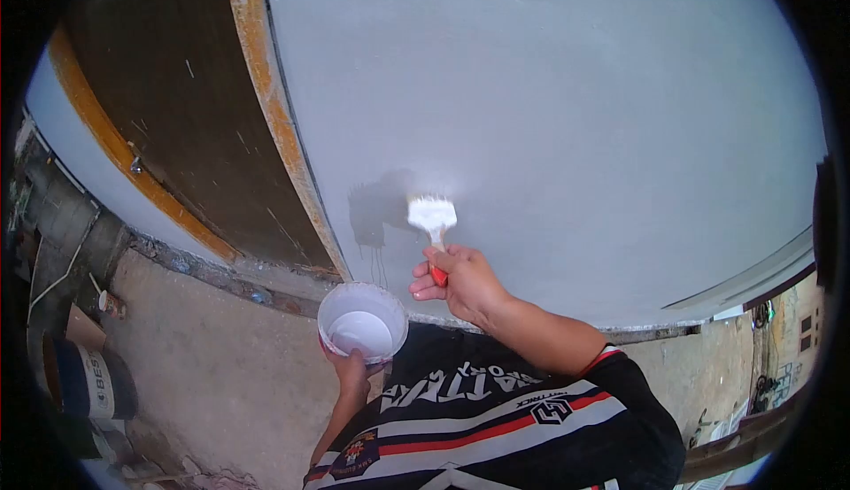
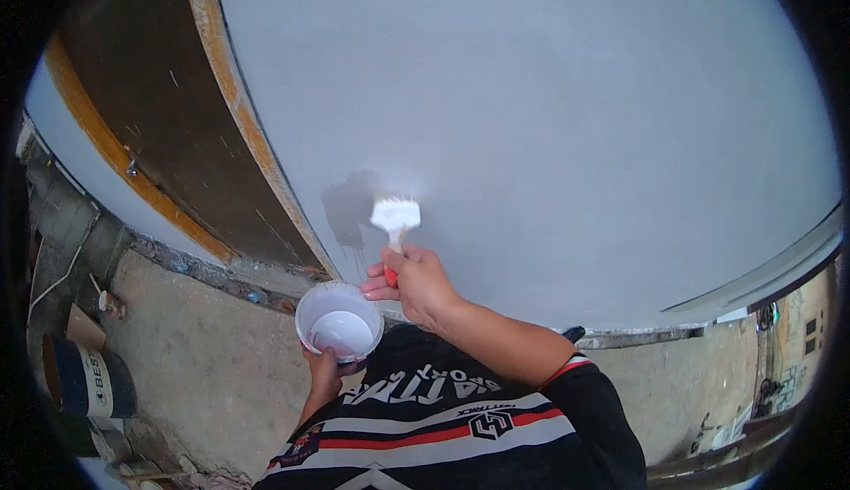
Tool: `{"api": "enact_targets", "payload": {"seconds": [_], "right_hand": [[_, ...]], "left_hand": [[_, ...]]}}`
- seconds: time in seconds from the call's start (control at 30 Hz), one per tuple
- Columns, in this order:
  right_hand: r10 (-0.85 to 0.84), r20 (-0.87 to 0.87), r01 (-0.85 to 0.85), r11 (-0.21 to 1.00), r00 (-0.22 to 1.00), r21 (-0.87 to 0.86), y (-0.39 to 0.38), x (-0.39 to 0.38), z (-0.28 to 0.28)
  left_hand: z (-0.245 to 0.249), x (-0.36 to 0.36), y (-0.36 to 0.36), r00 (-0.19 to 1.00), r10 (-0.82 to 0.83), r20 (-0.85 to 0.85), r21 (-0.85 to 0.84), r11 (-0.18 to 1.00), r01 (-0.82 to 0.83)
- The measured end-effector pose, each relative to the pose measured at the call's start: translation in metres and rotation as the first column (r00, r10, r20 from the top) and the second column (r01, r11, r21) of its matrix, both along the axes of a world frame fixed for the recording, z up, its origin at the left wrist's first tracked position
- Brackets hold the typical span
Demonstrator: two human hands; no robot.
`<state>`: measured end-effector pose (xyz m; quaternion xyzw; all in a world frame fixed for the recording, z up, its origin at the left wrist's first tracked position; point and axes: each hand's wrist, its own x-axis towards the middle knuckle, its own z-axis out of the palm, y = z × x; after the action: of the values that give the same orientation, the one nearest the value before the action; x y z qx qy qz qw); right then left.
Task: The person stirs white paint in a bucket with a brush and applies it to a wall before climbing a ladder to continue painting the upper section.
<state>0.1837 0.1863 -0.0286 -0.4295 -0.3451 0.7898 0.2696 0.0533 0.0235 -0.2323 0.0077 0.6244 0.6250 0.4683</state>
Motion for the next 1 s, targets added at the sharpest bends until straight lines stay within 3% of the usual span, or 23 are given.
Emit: {"api": "enact_targets", "payload": {"seconds": [0.17, 0.3, 0.37, 0.4, 0.5, 0.53, 0.63, 0.83, 0.87, 1.0], "right_hand": [[0.172, -0.064, -0.153, 0.96, 0.983, 0.233, -0.03, 0.01, 0.052], [0.325, 0.319, -0.435, 0.816, 0.89, 0.382, -0.033, 0.03, 0.041], [0.405, 0.561, -0.655, 0.662, 0.722, 0.364, -0.029, 0.041, 0.04], [0.363, 0.655, -0.709, 0.587, 0.663, 0.392, -0.029, 0.043, 0.046], [0.143, 0.902, -0.909, -0.036, 0.407, 0.416, -0.012, 0.045, -0.011], [0.051, 0.976, -0.974, -0.07, 0.213, 0.216, -0.029, 0.034, -0.002], [-0.061, 0.982, -0.962, -0.216, 0.181, 0.164, -0.025, 0.021, -0.026], [-0.208, 0.971, -0.971, -0.228, 0.115, 0.066, 0.0, 0.022, -0.077], [-0.213, 0.977, -0.978, -0.209, 0.035, -0.011, 0.003, 0.027, -0.08], [-0.253, 0.962, -0.977, -0.16, -0.1, -0.143, -0.004, 0.051, -0.081]], "left_hand": [[0.0, 0.001, -0.003, 1.0, -0.006, 0.011, -0.023, 1.0, 0.006], [0.019, -0.001, -0.004, 0.997, -0.072, 0.005, 0.036, 0.997, 0.072], [0.037, -0.002, -0.003, 0.992, -0.128, -0.018, 0.03, 0.991, 0.129], [0.043, -0.001, -0.002, 0.986, -0.163, -0.047, 0.005, 0.987, 0.163], [0.072, 0.0, 0.0, 0.952, -0.282, -0.117, 0.005, 0.959, 0.285], [0.081, 0.0, -0.005, 0.931, -0.336, -0.143, 0.004, 0.941, 0.34], [0.087, 0.002, 0.009, 0.9, -0.406, -0.156, -0.022, 0.913, 0.408], [0.088, 0.003, 0.048, 0.793, -0.58, -0.188, -0.039, 0.811, 0.584], [0.085, 0.004, 0.054, 0.774, -0.609, -0.177, -0.019, 0.788, 0.616], [0.093, 0.016, 0.069, 0.697, -0.7, -0.158, -0.006, 0.706, 0.708]]}}
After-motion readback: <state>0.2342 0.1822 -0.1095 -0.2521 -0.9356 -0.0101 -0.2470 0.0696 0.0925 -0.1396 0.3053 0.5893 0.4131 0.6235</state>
